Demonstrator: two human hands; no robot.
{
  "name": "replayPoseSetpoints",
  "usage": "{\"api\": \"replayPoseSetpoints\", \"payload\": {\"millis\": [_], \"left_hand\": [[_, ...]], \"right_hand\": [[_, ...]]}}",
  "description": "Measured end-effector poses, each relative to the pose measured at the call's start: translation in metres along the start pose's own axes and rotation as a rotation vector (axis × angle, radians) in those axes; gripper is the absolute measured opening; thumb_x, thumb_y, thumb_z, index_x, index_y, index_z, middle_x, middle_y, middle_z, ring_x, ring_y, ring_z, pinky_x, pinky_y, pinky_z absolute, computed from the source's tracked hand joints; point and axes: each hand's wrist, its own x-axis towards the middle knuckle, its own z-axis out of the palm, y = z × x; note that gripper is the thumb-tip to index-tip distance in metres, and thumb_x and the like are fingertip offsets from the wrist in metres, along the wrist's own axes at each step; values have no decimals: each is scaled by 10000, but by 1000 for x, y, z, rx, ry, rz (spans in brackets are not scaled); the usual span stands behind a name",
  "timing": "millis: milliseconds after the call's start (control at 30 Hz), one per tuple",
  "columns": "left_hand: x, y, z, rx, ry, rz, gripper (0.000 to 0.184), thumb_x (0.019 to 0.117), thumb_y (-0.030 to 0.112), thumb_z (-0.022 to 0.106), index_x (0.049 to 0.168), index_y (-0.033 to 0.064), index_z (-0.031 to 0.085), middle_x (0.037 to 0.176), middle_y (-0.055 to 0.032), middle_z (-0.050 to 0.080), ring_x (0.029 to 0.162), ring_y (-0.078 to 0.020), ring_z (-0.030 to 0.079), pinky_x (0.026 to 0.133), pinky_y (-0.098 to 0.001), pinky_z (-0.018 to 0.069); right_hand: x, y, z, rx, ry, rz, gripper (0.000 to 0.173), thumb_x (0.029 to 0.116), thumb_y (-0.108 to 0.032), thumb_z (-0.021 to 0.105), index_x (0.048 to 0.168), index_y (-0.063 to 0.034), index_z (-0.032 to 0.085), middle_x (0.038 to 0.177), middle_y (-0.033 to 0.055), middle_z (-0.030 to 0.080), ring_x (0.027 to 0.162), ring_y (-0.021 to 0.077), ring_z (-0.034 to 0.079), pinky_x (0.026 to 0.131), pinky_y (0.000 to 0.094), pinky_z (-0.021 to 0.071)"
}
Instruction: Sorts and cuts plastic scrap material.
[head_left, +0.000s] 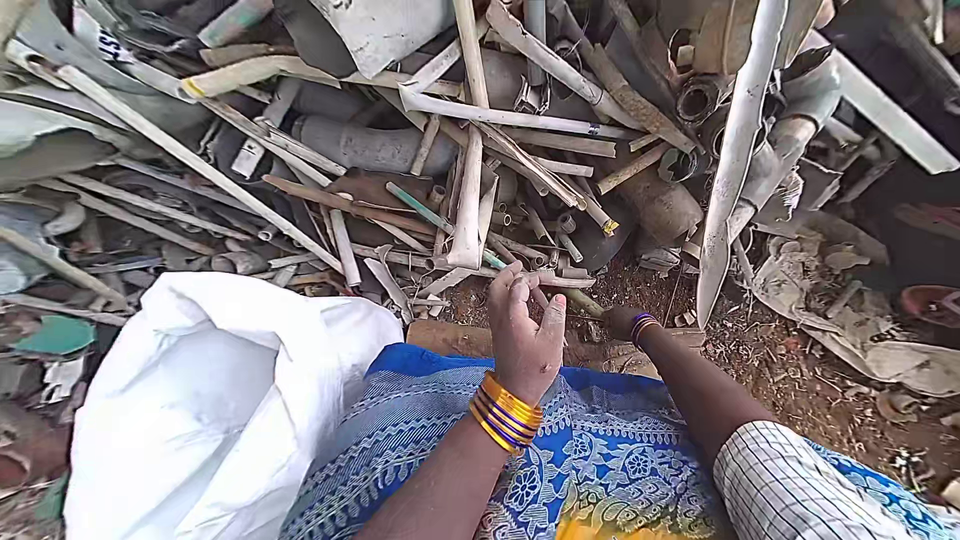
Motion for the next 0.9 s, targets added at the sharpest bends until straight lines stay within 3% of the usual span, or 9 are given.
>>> {"api": "replayPoseSetpoints", "payload": {"millis": [167, 333, 500, 533, 600, 633, 733, 833, 900], "left_hand": [[2, 21, -10, -216, 64, -189, 392, 974, 38, 607, 1354, -52, 567, 1459, -267, 485, 1338, -347, 483, 1080, -468, 425], [-4, 39, -25, -453, 186, -450, 546, 1098, 270, 499, 1525, -50, 381, 1559, -304, 377, 1447, -393, 381, 1172, -529, 318], [-37, 51, -28, -631, -184, -442, 662, 1116, 507, 219, 1522, 19, 404, 1517, -222, 472, 1378, -330, 485, 1085, -547, 431], [-44, 52, -28, -659, -234, -405, 617, 1124, 464, 263, 1551, 28, 350, 1497, -225, 483, 1344, -332, 516, 1058, -545, 460], [-52, 49, -28, -657, -274, -290, 678, 1073, 219, 548, 1606, 11, 185, 1470, -248, 493, 1275, -304, 570, 1018, -470, 516], [-55, 48, -28, -625, -269, -255, 764, 995, 103, 668, 1589, -22, 204, 1404, -252, 545, 1197, -268, 619, 969, -412, 548], [-59, 47, -32, -470, -321, -160, 548, 862, -48, 767, 1355, -83, 530, 1190, -183, 685, 1014, -149, 682, 875, -290, 564], [-59, 35, -36, -288, -349, 39, 531, 787, -93, 793, 1283, -85, 605, 1218, -178, 679, 1071, -124, 662, 949, -262, 535], [-56, 25, -37, -192, -314, 200, 506, 768, -110, 787, 1250, -109, 633, 1274, -215, 667, 1169, -158, 638, 1023, -274, 493]], "right_hand": [[-66, 6, -14, 228, 161, -106, 454, 934, -196, 741, 1289, 60, 622, 1163, 293, 653, 1086, 425, 627, 982, 612, 450], [-168, -25, -7, 670, 356, -268, 473, 766, 70, 777, 1202, 30, 598, 934, 75, 615, 772, 106, 586, 720, 294, 512], [-247, -60, 21, 936, 499, -423, 365, 734, 24, 785, 1050, -49, 617, 821, -38, 636, 686, 21, 610, 651, 208, 532], [-254, -64, 28, 984, 525, -445, 354, 731, 23, 785, 1029, -60, 613, 805, -48, 636, 671, 19, 610, 639, 204, 532], [-256, -70, 43, 1057, 583, -488, 357, 723, 25, 786, 1025, -61, 618, 791, -54, 644, 654, 17, 608, 629, 204, 533], [-253, -72, 51, 1078, 610, -494, 357, 717, 29, 788, 1025, -54, 627, 792, -49, 650, 661, 21, 610, 638, 210, 533], [-242, -76, 63, 1000, 620, -397, 432, 785, -30, 827, 1159, 5, 612, 901, 47, 645, 752, 86, 614, 723, 278, 536], [-243, -84, 62, 949, 448, -138, 743, 869, -111, 815, 1455, -16, 368, 1134, 205, 596, 852, 244, 641, 780, 419, 550], [-241, -86, 61, 1066, 419, 11, 810, 858, -25, 750, 1511, -42, 270, 1188, 214, 585, 891, 263, 657, 797, 432, 553]]}}
